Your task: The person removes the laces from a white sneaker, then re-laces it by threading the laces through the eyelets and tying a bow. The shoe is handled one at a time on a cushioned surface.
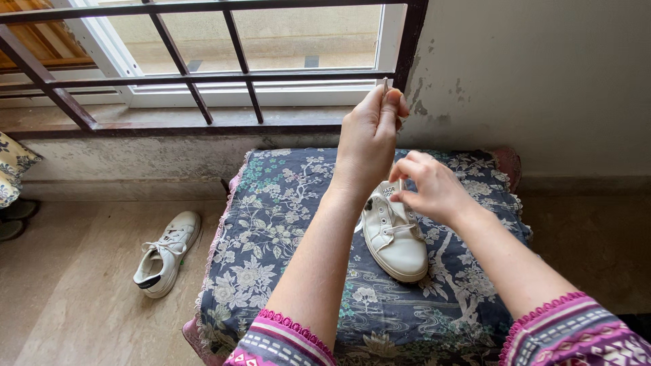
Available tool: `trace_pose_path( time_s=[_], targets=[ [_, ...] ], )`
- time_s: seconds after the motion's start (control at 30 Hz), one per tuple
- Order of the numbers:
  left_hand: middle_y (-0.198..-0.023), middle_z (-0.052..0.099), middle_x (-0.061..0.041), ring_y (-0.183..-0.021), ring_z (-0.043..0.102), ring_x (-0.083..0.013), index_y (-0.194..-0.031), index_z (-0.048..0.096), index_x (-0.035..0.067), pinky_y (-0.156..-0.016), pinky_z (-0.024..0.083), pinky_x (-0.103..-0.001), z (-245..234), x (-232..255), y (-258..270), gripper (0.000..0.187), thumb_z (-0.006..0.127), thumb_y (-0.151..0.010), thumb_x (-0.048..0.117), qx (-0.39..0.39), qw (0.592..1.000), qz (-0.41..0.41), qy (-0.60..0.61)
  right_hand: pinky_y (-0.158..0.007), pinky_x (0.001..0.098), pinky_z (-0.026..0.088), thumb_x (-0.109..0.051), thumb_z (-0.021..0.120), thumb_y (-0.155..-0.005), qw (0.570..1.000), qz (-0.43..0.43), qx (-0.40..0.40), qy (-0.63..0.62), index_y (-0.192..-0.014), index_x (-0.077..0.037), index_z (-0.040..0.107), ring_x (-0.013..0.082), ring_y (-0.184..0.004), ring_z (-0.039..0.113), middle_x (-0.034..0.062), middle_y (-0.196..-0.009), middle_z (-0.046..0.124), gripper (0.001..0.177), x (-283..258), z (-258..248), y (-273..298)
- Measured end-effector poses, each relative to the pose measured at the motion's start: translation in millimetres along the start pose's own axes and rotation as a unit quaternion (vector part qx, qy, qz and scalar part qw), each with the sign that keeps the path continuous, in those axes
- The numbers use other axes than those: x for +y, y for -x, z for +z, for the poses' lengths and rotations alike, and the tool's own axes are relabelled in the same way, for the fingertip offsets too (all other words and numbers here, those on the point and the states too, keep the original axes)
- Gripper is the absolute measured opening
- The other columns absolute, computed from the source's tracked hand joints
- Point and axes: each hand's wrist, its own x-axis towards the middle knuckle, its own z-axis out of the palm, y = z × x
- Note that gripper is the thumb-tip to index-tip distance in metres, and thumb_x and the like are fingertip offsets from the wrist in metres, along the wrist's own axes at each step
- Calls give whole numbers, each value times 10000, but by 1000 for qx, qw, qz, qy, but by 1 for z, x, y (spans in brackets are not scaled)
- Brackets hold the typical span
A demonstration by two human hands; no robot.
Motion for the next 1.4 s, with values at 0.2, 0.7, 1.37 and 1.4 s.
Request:
trace_pose_path(
  time_s=[0.2, 0.7, 1.37, 1.4],
  targets=[
    [-698, 659, -41, -621, 588, -109, -911, 646, 49, -580, 489, -290, 0, -4, 1, 309, 490, -1083, 252, -1, 1000, -10, -11, -797, 334, 567, -121, 863, -688, 975, 56, -214, 8, -946, -139, 771, 149, -859, 694, -15, -945, 710, 275, -2, -12, 16],
    [-630, 570, -19, -583, 498, -86, -892, 628, 54, -536, 430, -282, 7, -7, 1, 326, 481, -1088, 269, -20, 999, -36, -8, -746, 351, 566, -20, 765, -728, 982, 4, -186, -12, -769, -47, 721, 183, -800, 720, 26, -870, 744, 66, 12, -6, 28],
    [-640, 603, -4, -577, 529, -77, -914, 642, 68, -525, 435, -275, 5, 11, -12, 315, 475, -1090, 268, 1, 1000, 1, 12, -761, 390, 563, -307, 865, -731, 992, 103, -71, 35, -944, -161, 768, 198, -844, 725, 24, -878, 761, 276, -13, 12, 6],
    [-639, 599, -7, -579, 522, -80, -915, 645, 68, -524, 430, -277, 4, 11, -12, 316, 476, -1092, 268, 1, 1000, 1, 14, -773, 388, 569, -305, 842, -763, 991, 114, -65, 32, -931, -157, 767, 202, -846, 735, 21, -882, 766, 236, -14, 15, 5]
  ],
)
